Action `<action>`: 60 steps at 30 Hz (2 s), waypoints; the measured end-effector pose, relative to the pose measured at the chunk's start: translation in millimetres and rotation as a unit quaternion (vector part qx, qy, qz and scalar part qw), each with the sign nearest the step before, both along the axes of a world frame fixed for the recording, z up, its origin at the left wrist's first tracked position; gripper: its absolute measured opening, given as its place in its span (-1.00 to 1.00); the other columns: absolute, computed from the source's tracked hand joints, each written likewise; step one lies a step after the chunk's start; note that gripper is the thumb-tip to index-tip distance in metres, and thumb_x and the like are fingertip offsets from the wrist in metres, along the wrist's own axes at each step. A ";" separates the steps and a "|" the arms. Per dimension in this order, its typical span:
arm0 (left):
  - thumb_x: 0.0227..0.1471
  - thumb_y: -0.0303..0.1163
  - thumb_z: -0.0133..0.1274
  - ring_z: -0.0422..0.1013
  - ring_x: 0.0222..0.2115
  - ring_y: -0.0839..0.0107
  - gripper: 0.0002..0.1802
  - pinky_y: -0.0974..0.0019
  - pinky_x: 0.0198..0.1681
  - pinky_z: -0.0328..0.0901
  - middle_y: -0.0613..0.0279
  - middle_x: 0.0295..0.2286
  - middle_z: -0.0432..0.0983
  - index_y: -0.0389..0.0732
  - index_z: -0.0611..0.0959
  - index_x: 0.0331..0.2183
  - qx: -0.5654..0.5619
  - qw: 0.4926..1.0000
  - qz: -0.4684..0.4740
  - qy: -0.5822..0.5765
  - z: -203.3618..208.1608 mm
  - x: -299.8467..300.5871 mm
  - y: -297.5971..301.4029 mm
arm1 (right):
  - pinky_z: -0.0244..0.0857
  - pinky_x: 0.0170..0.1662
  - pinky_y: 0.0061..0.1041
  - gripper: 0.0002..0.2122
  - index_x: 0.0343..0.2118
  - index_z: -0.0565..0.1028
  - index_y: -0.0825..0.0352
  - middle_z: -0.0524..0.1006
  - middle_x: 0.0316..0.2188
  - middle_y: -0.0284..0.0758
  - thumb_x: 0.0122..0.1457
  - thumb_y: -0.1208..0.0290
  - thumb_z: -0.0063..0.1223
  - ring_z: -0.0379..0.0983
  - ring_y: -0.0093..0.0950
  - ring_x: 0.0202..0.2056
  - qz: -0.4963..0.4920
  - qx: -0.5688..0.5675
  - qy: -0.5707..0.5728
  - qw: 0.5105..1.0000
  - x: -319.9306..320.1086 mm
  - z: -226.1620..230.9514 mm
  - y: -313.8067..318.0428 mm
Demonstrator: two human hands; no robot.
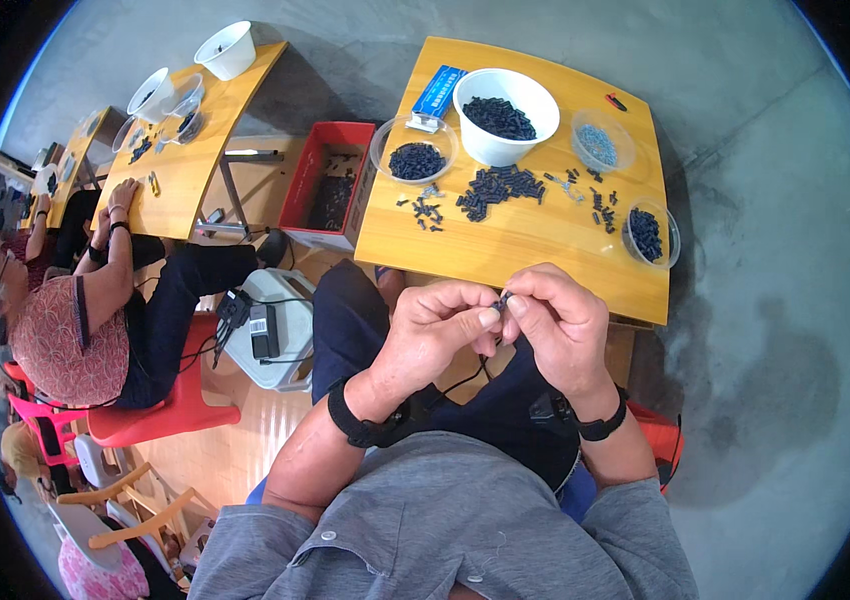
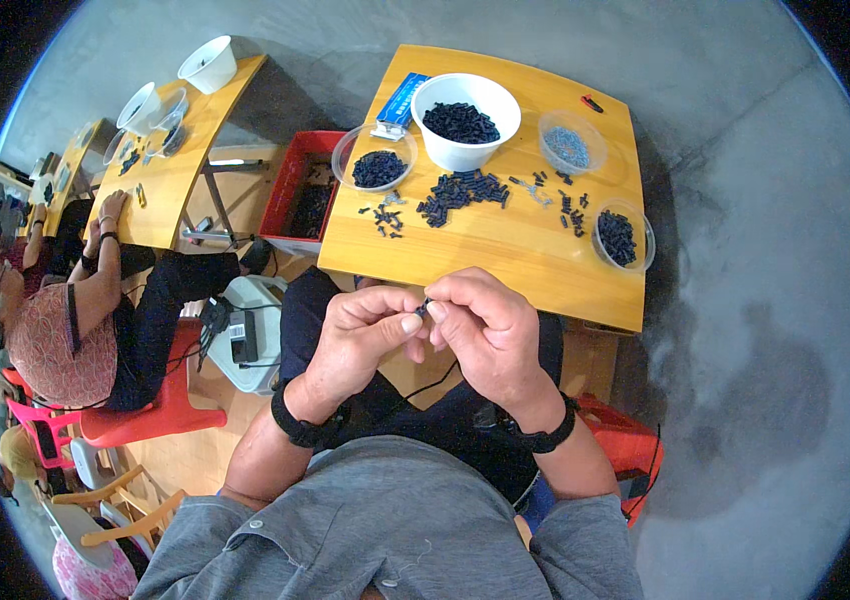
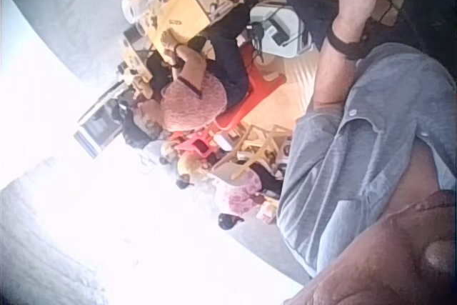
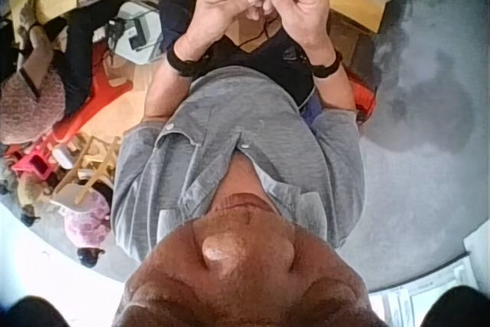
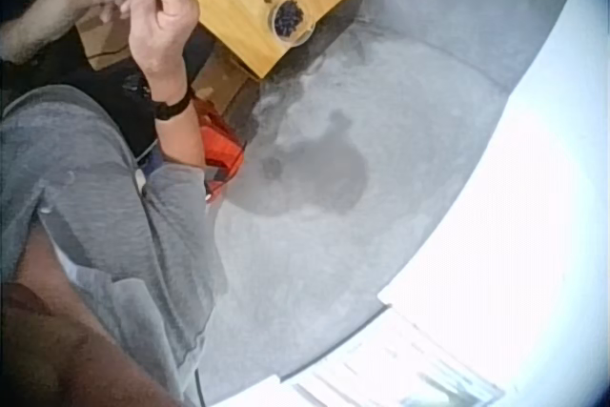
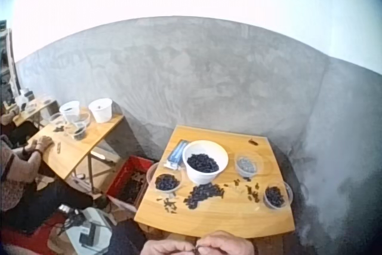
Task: The person picks up a small black component and a silver pin from the table, fits the pin into the component, and places the assembled piece into a plastic bowl, repeating the process.
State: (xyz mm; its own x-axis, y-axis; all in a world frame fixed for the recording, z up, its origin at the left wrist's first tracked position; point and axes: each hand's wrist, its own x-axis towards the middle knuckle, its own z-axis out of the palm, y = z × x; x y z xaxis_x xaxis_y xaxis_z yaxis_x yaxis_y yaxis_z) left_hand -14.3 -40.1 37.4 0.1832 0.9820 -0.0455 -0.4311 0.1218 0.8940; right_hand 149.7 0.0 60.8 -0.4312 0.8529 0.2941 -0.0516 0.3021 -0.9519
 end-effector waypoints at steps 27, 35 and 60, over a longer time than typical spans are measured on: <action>0.04 -0.55 0.02 0.41 -0.58 0.55 -0.89 0.52 -0.49 0.35 0.24 -0.52 0.50 -0.39 0.59 -0.38 -0.058 0.998 -0.023 -0.028 1.5 -2.4 -1.9 | 0.33 -0.45 -0.58 -0.92 -0.37 0.49 0.41 0.46 -0.46 -0.24 0.06 0.67 0.03 0.45 -0.48 -0.49 -0.031 0.185 -0.055 0.981 -3.2 -5.7 -2.0; 0.06 -0.54 -0.01 0.44 -0.56 0.52 -0.87 0.50 -0.45 0.36 0.22 -0.50 0.51 -0.39 0.58 -0.34 -0.071 0.997 -0.010 -0.015 -3.0 3.2 1.1 | 0.33 -0.45 -0.57 -0.91 -0.36 0.49 0.41 0.48 -0.43 -0.23 0.04 0.66 0.04 0.46 -0.45 -0.47 -0.046 0.212 -0.067 0.974 -0.2 -17.6 4.5; -0.04 -0.58 0.07 0.29 -0.07 0.38 -0.82 0.30 0.03 0.14 0.14 -0.09 0.39 -0.28 0.64 -0.30 0.039 0.999 -0.023 -0.004 -6.2 3.6 2.4 | 0.16 -0.81 -0.73 -0.45 -0.46 0.38 0.43 0.37 -0.71 -0.34 0.19 -0.12 -0.27 0.27 -0.66 -0.81 0.264 -0.403 0.085 0.872 12.3 -24.2 9.5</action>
State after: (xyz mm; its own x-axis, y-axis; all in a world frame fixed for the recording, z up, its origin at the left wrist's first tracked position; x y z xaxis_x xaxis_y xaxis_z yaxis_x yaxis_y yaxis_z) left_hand -10.6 -37.7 31.3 0.2276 0.9732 0.0319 -0.4342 0.0721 0.8979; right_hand 162.0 9.5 36.7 -0.8352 0.5081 -0.2103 -0.1426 -0.5695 -0.8095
